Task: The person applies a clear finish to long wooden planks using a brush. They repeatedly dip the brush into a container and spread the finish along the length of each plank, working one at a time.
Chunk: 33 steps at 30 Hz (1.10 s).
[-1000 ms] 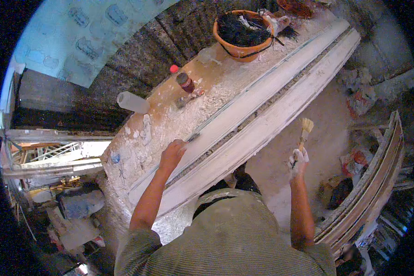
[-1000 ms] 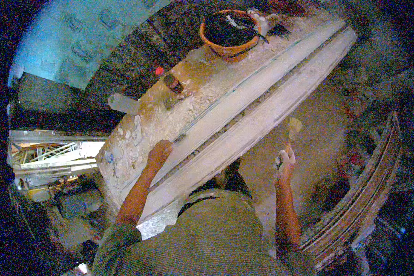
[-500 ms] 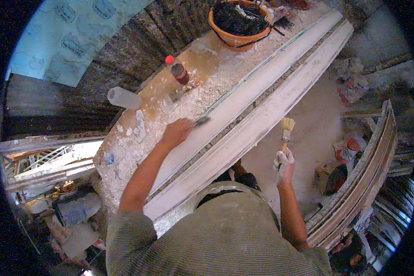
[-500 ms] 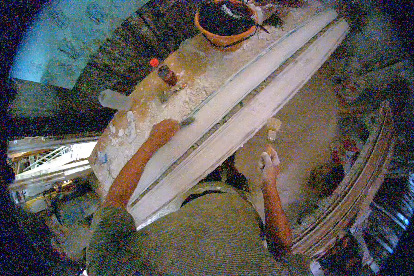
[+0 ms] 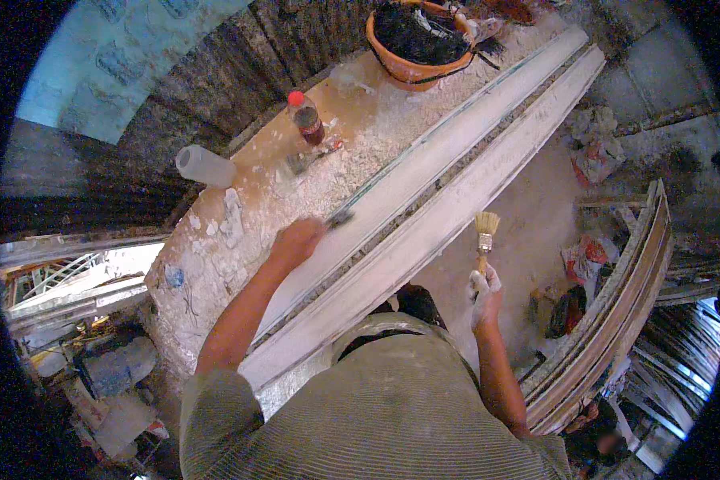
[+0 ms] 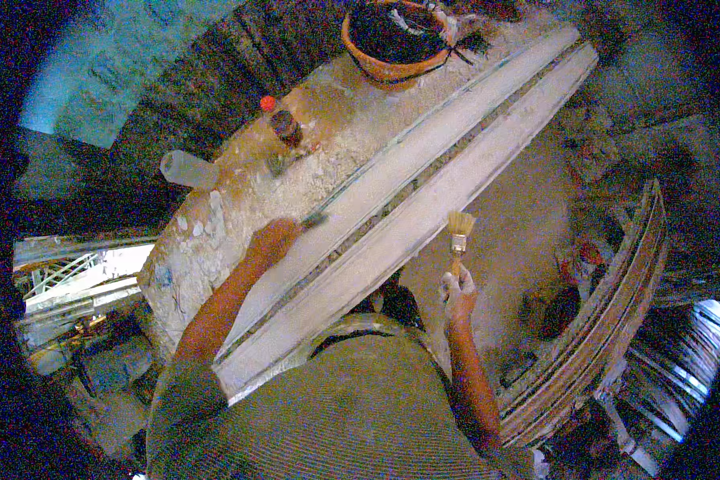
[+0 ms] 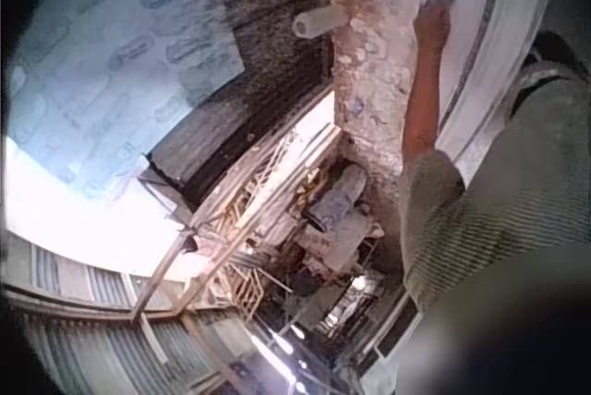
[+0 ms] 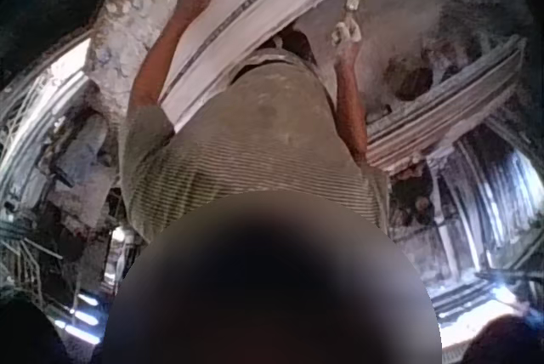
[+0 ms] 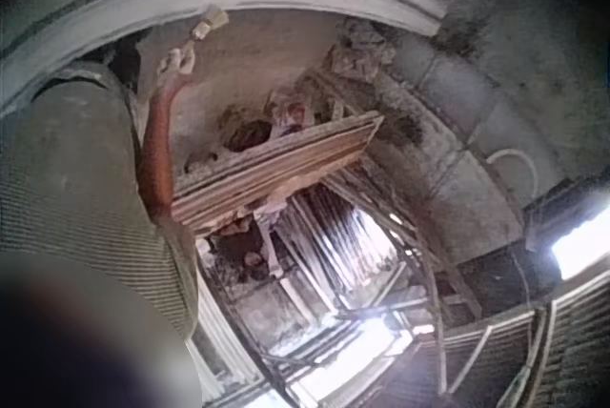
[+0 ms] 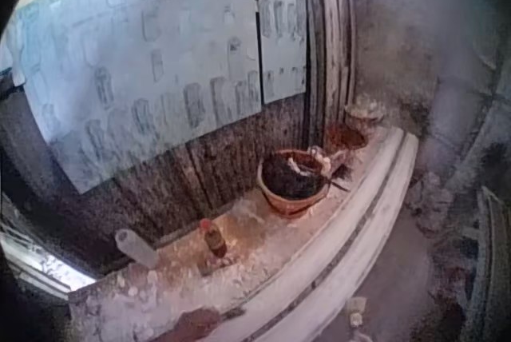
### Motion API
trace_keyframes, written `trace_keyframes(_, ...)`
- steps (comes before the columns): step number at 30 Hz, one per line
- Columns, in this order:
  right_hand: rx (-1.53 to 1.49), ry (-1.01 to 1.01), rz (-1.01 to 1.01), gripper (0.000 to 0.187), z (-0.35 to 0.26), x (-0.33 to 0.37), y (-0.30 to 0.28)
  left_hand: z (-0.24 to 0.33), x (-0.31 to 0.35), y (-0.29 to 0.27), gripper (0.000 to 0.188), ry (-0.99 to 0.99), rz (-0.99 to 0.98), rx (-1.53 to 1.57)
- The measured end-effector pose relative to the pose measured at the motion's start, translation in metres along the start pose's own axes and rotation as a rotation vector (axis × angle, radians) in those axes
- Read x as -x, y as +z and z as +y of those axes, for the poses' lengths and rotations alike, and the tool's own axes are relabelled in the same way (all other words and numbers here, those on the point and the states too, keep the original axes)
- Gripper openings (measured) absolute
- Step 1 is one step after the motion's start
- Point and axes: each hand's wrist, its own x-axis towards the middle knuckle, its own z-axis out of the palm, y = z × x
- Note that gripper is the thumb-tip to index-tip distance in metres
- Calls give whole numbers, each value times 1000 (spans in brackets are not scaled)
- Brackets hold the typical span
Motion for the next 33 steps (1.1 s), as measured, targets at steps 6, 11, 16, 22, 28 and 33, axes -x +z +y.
trace_keyframes(6,9,36,-16,33,-11,-18,0,3,46,-2,21,-30,101,76)
trace_keyframes(11,-6,6,-56,34,-29,-44,-11,61,-143,38,16,119,137,74)
trace_keyframes(16,105,2,-91,32,-52,-105,-40,112,-259,53,22,70,71,44)
trace_keyframes(22,-6,-135,-51,29,-84,-202,-113,121,-215,38,20,-170,-26,35)
trace_keyframes(28,-108,-84,180,32,-99,-259,-202,189,-392,71,21,33,117,-102)
trace_keyframes(33,64,-117,260,31,-98,-271,-250,276,-564,94,25,-33,149,19)
